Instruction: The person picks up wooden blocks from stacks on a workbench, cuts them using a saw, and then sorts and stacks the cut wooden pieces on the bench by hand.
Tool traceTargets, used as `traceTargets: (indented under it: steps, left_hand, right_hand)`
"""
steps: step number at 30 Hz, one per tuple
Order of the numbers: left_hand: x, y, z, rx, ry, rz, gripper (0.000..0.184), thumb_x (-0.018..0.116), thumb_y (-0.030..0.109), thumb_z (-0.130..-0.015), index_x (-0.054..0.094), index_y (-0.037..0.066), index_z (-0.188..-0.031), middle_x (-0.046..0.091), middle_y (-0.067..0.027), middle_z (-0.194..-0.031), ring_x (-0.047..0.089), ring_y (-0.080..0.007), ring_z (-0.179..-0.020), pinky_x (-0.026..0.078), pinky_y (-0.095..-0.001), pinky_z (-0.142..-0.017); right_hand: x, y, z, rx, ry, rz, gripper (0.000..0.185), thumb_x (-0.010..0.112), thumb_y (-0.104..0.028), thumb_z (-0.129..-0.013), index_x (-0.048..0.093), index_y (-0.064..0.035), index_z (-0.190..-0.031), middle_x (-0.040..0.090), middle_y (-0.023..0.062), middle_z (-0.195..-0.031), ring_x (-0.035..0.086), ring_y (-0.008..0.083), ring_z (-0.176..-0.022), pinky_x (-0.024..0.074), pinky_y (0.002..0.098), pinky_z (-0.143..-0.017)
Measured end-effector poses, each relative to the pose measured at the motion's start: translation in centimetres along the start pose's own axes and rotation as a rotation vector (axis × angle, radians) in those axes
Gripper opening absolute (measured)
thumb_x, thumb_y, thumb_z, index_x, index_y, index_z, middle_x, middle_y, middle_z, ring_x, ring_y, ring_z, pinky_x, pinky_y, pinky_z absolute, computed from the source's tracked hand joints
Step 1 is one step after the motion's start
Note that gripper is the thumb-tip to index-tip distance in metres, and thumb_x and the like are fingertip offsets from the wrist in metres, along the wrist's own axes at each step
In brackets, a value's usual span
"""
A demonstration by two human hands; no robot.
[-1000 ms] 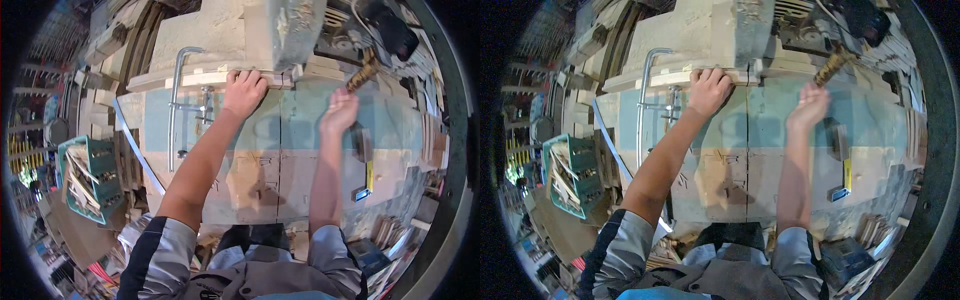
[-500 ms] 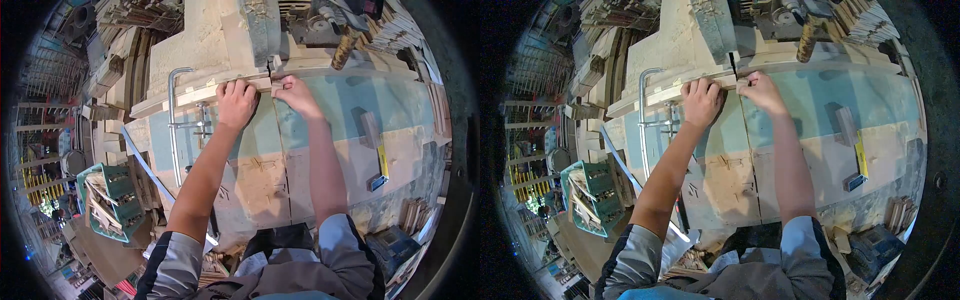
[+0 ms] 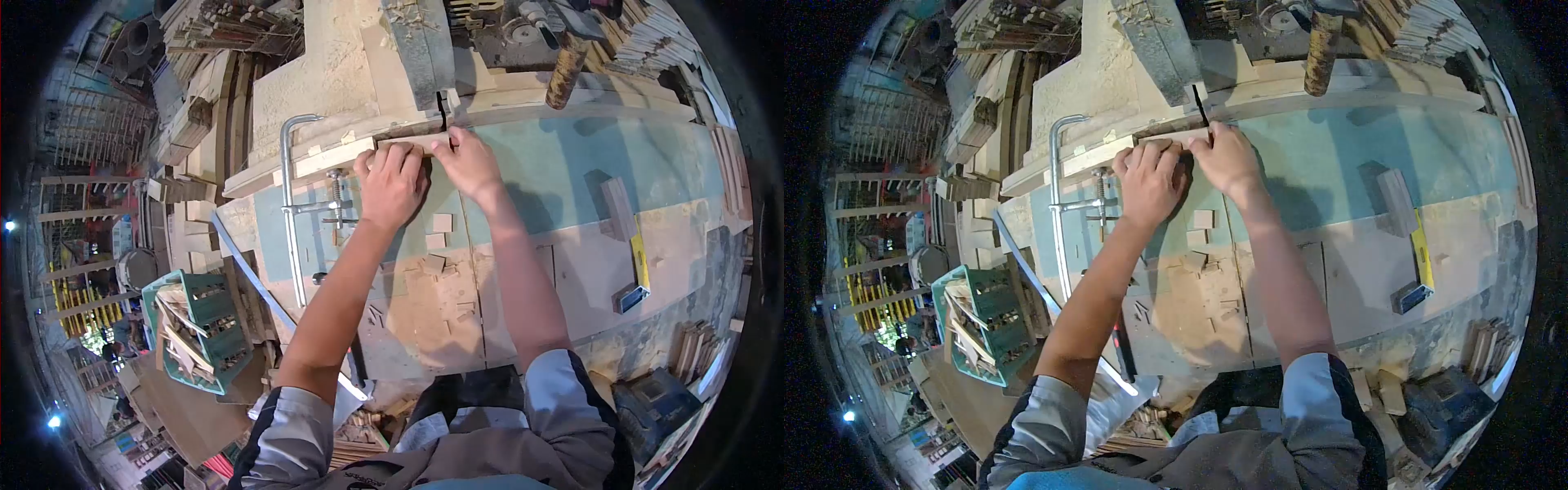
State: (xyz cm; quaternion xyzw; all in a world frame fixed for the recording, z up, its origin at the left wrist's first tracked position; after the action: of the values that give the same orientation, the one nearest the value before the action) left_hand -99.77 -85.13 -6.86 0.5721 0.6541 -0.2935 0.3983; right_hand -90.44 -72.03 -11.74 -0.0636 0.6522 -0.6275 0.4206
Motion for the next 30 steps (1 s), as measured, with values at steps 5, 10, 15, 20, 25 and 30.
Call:
traceTargets:
  steps: [5, 10, 15, 20, 25, 30]
  left_hand:
    - [-2.4, 1.9, 3.4, -0.064, -0.075, 0.299, 0.036, 0.073, 0.020, -0.082, 0.065, 0.011, -0.116, 0.062, -0.0059, -0.115, 0.057, -0.0262, -0.109, 0.036, -0.0477, -0.100]
    - [-4.8, 9.4, 6.7, 0.054, -0.327, 0.322, 0.044, 0.074, 0.026, -0.082, 0.064, 0.004, -0.118, 0.057, -0.0174, -0.127, 0.053, -0.0389, -0.119, 0.040, -0.0498, -0.099]
    - [-2.5, 8.7, 10.0, 0.000, -0.265, 0.380, 0.035, 0.074, 0.023, -0.082, 0.065, 0.008, -0.113, 0.057, -0.0107, -0.126, 0.053, -0.0344, -0.120, 0.043, -0.0479, -0.097]
    - [-2.3, 8.5, 8.8, -0.046, -0.198, 0.313, 0.030, 0.074, 0.021, -0.080, 0.066, 0.008, -0.105, 0.057, -0.0104, -0.110, 0.054, -0.0318, -0.102, 0.049, -0.0428, -0.084]
    - [-2.5, 8.6, 9.5, -0.131, -0.203, 0.236, 0.034, 0.075, 0.023, -0.077, 0.067, 0.008, -0.107, 0.056, -0.0120, -0.109, 0.053, -0.0329, -0.100, 0.048, -0.0424, -0.084]
    - [-4.6, 9.6, 10.0, -0.177, -0.188, 0.152, 0.030, 0.076, 0.022, -0.076, 0.068, 0.008, -0.102, 0.054, -0.0181, -0.122, 0.052, -0.0365, -0.110, 0.046, -0.0462, -0.090]
  right_hand:
    - [-0.3, -0.7, 1.3, -0.023, -0.166, 0.237, 0.056, 0.073, -0.036, -0.076, 0.066, -0.0014, -0.120, 0.065, 0.0231, -0.113, 0.061, 0.0373, -0.111, 0.0492, 0.0392, -0.097]
    - [-2.0, -0.5, 6.1, -0.052, -0.048, 0.263, 0.047, 0.080, -0.028, -0.072, 0.062, -0.0037, -0.108, 0.067, 0.0182, -0.101, 0.066, 0.0322, -0.098, 0.0517, 0.0400, -0.088]
    - [-10.9, 6.4, 14.3, 0.175, 0.394, 0.191, 0.043, 0.081, -0.027, -0.076, 0.063, -0.0046, -0.109, 0.067, 0.0132, -0.088, 0.067, 0.0273, -0.084, 0.0535, 0.0411, -0.077]
    - [-19.8, 11.8, 21.2, 0.168, 0.678, 0.658, 0.051, 0.080, -0.028, -0.078, 0.060, -0.0045, -0.119, 0.062, 0.0169, -0.120, 0.059, 0.0367, -0.115, 0.0467, 0.0496, -0.095]
    - [-22.0, 10.7, 20.4, 0.201, 0.659, 0.945, 0.068, 0.081, -0.030, -0.075, 0.053, -0.0052, -0.131, 0.050, 0.0170, -0.142, 0.046, 0.0377, -0.132, 0.0399, 0.0553, -0.104]
    - [-23.6, 11.2, 17.4, 0.230, 0.496, 0.971, 0.092, 0.079, -0.031, -0.073, 0.037, -0.0099, -0.152, 0.047, 0.0174, -0.145, 0.045, 0.0377, -0.134, 0.0361, 0.0558, -0.109]
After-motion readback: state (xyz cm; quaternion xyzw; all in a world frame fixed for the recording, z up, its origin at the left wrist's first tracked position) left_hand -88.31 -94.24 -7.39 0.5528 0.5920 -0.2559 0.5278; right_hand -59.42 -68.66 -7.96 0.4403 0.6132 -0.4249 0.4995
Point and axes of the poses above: each hand's wrist, its own z-axis away from the middle knuckle, its own x-axis out of the palm, y = z × x, the point moved 5 cm from there along -z, towards the middle knuckle
